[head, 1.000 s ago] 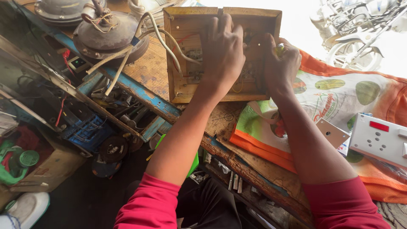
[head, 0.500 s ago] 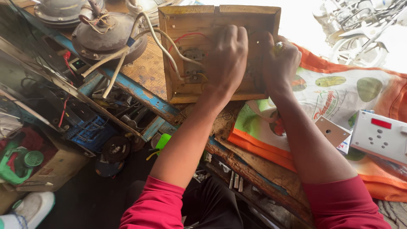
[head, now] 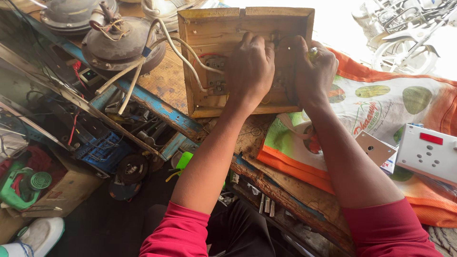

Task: The person repairs electrical switch plates and sockets at a cluttered workbench. They use a screwdriver to unscrew and reassemble socket components on a wooden wiring box and white switch plates, handling wires and small parts from a green parts tray.

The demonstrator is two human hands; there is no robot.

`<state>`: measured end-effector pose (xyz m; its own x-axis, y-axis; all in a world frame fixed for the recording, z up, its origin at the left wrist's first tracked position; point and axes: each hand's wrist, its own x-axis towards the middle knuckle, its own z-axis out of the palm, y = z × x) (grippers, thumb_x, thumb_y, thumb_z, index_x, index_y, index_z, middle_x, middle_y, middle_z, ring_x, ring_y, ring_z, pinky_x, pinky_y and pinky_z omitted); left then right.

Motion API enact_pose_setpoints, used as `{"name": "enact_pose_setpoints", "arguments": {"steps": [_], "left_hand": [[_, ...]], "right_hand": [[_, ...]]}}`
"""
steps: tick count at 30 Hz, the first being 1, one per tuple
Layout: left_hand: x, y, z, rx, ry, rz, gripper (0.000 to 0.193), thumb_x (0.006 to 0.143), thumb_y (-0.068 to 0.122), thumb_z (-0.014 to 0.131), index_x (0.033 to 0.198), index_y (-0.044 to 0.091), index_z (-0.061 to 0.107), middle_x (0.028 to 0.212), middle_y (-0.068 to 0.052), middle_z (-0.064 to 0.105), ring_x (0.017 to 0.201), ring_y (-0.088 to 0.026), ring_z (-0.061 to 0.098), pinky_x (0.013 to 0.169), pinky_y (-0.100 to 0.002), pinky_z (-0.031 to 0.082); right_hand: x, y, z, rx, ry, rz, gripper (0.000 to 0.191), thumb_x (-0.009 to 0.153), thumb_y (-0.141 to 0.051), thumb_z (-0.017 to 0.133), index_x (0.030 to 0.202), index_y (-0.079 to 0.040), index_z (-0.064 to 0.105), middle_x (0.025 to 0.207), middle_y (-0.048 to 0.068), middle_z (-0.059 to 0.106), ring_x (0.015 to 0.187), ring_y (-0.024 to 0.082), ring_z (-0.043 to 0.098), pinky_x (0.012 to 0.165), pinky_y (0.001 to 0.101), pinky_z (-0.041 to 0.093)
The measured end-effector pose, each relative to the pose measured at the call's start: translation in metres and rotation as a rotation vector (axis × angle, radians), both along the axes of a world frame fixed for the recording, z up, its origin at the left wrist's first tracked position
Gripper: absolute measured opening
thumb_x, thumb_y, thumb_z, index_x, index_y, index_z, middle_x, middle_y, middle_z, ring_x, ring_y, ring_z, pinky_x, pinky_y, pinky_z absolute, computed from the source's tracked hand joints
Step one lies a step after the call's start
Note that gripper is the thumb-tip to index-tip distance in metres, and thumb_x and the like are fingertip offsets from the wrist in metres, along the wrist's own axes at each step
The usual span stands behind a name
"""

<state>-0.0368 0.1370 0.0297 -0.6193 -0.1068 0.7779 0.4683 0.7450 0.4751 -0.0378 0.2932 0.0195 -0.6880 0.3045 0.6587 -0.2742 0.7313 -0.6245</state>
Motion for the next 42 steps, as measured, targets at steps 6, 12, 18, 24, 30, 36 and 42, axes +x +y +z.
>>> {"name": "enact_pose_setpoints", "arguments": {"steps": [6,12,18,24,30,36,42], "left_hand": [[-0.004,-0.015,-0.006,0.083,0.123,-0.157,0.024,0.108,0.017,0.058,0.089,0.004,0.051,0.092,-0.014,0.056,0.074,-0.029,0.062,0.068,-0.045,0.053],[0.011,-0.056,0.002,0.153,0.474,0.402,0.038,0.108,0.031,0.057,0.124,-0.002,0.048,0.123,-0.018,0.051,0.118,-0.031,0.052,0.1,-0.048,0.043],[0.027,-0.108,-0.005,0.587,0.222,0.189,0.061,0.109,0.046,0.057,0.136,-0.006,0.04,0.144,-0.029,0.029,0.138,-0.044,0.035,0.114,-0.056,0.037],[0.038,-0.108,-0.029,0.716,0.07,0.278,0.059,0.104,0.056,0.055,0.116,-0.002,0.05,0.121,-0.021,0.047,0.117,-0.033,0.05,0.106,-0.053,0.045],[0.03,-0.142,-0.04,0.941,-0.492,-0.472,0.075,0.095,0.052,0.07,0.148,0.001,0.054,0.118,-0.004,0.049,0.108,-0.014,0.045,0.09,-0.034,0.038],[0.04,-0.15,-0.046,0.816,-0.467,-0.777,0.079,0.078,0.036,0.09,0.139,0.003,0.052,0.115,-0.008,0.072,0.1,-0.013,0.072,0.087,-0.029,0.059],[0.045,-0.153,-0.046,0.745,-0.428,-0.686,0.076,0.08,0.036,0.091,0.139,0.003,0.056,0.113,-0.006,0.071,0.093,-0.009,0.069,0.081,-0.025,0.057]], "right_hand": [[-0.013,0.004,-0.009,-0.022,-0.054,-0.114,0.061,0.098,-0.053,0.074,0.089,0.007,0.072,0.078,0.021,0.062,0.083,0.034,0.058,0.075,0.0531,0.045],[-0.003,-0.004,-0.006,-0.038,-0.036,-0.07,0.052,0.1,-0.051,0.07,0.101,0.0,0.079,0.09,0.024,0.065,0.096,0.036,0.059,0.083,0.0544,0.043],[0.009,-0.015,0.008,-0.067,-0.058,-0.043,0.046,0.1,-0.043,0.068,0.09,0.0,0.08,0.078,0.014,0.063,0.077,0.027,0.058,0.074,0.0459,0.046],[0.019,-0.016,0.009,-0.113,0.022,0.083,0.041,0.104,-0.041,0.067,0.098,-0.002,0.08,0.069,0.006,0.068,0.065,0.015,0.06,0.07,0.0368,0.048],[0.023,-0.013,0.012,-0.165,-0.028,0.1,0.042,0.105,-0.041,0.068,0.093,-0.002,0.078,0.069,0.003,0.066,0.067,0.013,0.057,0.068,0.0355,0.047],[0.008,-0.01,-0.001,-0.423,-0.053,0.225,0.034,0.101,-0.039,0.072,0.101,-0.006,0.068,0.075,-0.002,0.064,0.068,0.009,0.056,0.063,0.0342,0.045],[-0.003,0.029,0.033,-0.836,0.118,0.264,0.037,0.088,-0.008,0.072,0.121,-0.006,0.056,0.096,0.0,0.062,0.084,0.011,0.06,0.073,0.0261,0.051]]}}
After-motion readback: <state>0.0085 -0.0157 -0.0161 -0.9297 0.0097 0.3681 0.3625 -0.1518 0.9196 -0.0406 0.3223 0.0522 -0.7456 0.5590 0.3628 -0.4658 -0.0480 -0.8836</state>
